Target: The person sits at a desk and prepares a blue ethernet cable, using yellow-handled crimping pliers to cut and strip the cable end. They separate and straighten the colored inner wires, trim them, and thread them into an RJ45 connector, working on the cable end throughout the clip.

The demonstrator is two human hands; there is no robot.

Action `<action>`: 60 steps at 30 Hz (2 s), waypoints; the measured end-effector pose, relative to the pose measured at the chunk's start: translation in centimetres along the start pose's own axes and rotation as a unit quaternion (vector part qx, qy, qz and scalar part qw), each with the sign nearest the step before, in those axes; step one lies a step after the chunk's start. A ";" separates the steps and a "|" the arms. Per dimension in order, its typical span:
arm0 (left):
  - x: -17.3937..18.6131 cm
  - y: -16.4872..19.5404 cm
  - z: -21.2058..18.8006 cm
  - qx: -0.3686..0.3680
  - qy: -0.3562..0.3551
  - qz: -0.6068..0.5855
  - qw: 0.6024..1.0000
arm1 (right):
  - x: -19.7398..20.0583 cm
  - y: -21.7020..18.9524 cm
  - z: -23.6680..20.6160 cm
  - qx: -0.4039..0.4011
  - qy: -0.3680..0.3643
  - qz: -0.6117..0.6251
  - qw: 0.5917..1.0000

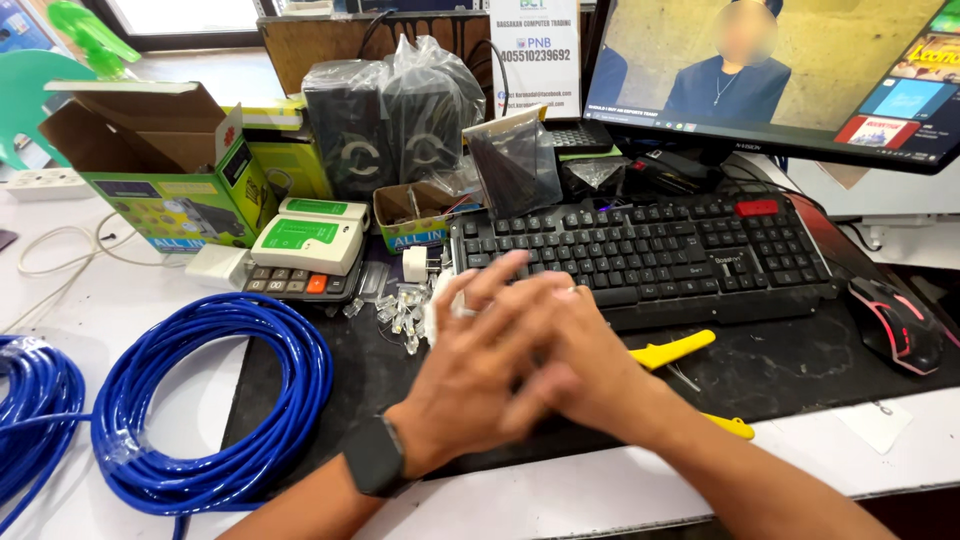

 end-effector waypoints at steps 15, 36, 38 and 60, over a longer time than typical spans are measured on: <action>-4.1 2.8 -1.0 -0.122 -0.138 -0.134 0.974 | -1.1 -1.3 -2.0 0.021 -0.092 0.038 0.995; 3.5 -6.1 -0.2 0.094 0.049 0.102 0.989 | 1.3 1.1 0.0 -0.065 0.034 -0.008 0.997; 4.5 -6.6 -0.1 0.115 0.078 0.250 0.958 | 1.9 1.2 0.1 -0.071 0.053 0.009 0.996; -7.1 -9.5 -5.1 0.350 -0.036 -0.512 0.783 | -1.7 5.4 -1.8 -0.258 0.053 0.359 0.895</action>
Point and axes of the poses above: each hand's wrist, its own z-axis towards the middle knuckle, its own x-axis out of the back of the hand, y = z × x, the point moved 10 cm from there along z, towards the middle knuckle, and after that the axes turned 2 degrees about z, right-handed, at the moved point
